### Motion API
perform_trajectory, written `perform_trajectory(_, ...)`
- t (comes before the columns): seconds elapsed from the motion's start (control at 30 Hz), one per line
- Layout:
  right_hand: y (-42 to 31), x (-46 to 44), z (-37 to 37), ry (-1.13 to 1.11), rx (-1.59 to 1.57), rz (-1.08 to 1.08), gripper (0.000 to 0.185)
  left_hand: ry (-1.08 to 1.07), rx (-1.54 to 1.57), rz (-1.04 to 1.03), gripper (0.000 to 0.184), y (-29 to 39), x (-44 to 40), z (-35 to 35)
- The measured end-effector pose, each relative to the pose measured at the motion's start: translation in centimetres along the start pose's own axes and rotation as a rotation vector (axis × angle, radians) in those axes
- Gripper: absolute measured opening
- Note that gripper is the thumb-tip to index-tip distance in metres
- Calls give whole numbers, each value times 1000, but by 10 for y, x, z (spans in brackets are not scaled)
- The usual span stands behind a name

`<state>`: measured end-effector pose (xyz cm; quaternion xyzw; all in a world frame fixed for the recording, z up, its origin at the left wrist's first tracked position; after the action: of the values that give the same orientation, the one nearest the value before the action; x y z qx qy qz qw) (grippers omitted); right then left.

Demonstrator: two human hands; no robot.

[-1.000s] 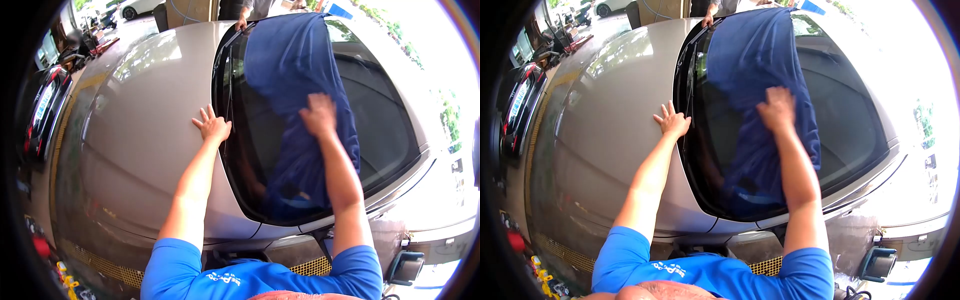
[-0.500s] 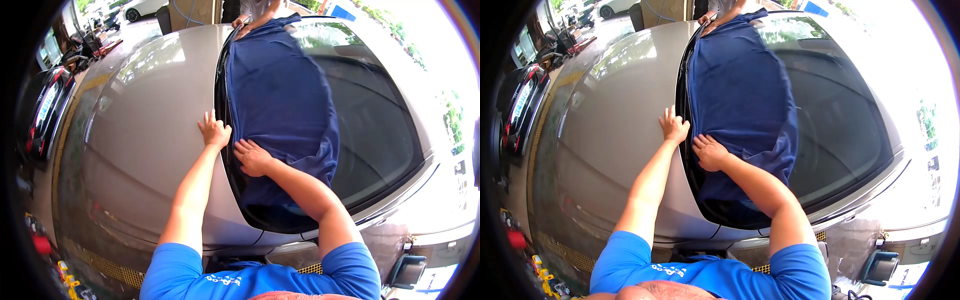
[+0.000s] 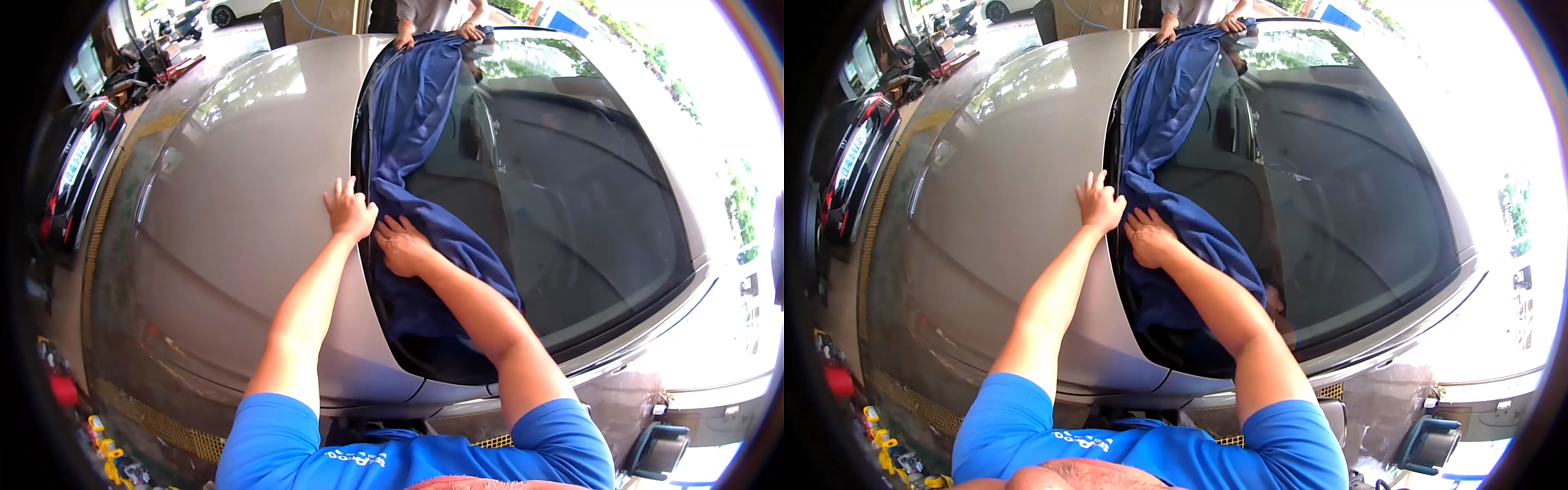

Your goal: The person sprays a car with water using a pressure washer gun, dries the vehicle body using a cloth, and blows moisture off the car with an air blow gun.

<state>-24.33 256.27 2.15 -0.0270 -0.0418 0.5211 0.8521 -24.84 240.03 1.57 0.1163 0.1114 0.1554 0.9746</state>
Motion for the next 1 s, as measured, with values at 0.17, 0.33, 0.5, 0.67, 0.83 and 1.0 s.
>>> perform_trajectory(0.17,4,10,19,-72,-142,39,61,-209,-141,16,35,18,0,17)
perform_trajectory(0.33,73,45,81,371,-203,-623,69,-85,-66,55,32,4,-4,-1)
perform_trajectory(0.5,45,25,64,288,212,-600,68,-233,-126,26,33,20,0,22)
perform_trajectory(0.67,-7,34,23,187,-80,-329,70,-91,-46,32,31,8,-2,5)
perform_trajectory(0.83,120,153,134,431,-29,-549,63,67,-1,20,25,2,-4,-12)
perform_trajectory(1.0,264,382,255,530,406,-1015,52,-53,-85,49,31,10,-3,1)
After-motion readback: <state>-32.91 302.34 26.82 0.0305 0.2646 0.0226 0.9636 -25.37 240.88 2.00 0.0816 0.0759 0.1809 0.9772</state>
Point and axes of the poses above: each hand's wrist, its own x-axis away from the middle knuckle, its own z-axis out of the back of the hand, y = z × x, the point moved 1 cm from there along -x, towards the middle knuckle, and after that the axes turned 7 degrees about -x, right-handed, at the moved point
